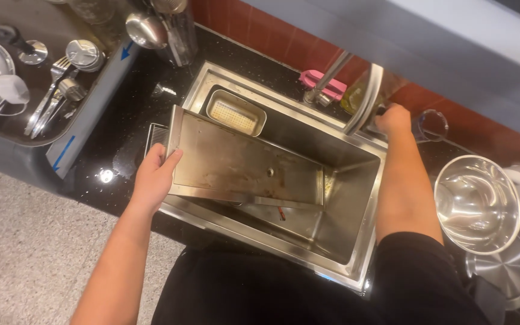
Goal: Washing a metal drip tray and a metal grid in a kitchen sink using a sponge.
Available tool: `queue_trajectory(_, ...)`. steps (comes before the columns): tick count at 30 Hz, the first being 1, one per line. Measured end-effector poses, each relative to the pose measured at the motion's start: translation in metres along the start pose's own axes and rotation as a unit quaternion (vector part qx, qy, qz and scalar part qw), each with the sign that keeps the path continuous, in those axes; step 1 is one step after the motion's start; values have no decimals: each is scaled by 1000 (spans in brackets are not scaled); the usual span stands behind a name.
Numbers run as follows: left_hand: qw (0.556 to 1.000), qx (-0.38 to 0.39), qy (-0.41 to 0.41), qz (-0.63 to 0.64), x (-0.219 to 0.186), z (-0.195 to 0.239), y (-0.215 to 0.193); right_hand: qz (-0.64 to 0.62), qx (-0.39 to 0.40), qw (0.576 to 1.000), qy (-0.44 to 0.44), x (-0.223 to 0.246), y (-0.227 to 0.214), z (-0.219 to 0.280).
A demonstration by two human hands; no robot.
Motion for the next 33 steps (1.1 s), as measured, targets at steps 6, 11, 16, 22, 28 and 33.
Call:
queue_trajectory(6,979,-11,-196,64,-13,13,5,-241,-256,936,14,25,-68,126)
queue_trajectory(11,957,46,-258,124,-10,13,13,-394,-122,909,63,91,23,224)
queue_trajectory(16,956,67,-252,133,-4,7,16,-451,-23,892,-18,186,159,263)
queue_trajectory(22,962,68,-256,66,-4,8,15,-373,3,924,-88,310,117,299)
queue_trajectory(28,966,45,-246,68,3,5,9,-435,54,857,-271,395,18,373)
queue_trajectory(33,954,49,-231,182,29,-3,0,-404,170,844,-311,347,71,383)
Point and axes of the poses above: each hand's wrist, its own z-axis away from the middle knuckle, its own y-axis out of the palm, x = y × z, the point moved 7 cm from there along -z, towards the middle knuckle, and after that the axes turned 4 degrees about z, right-handed, at the moved point
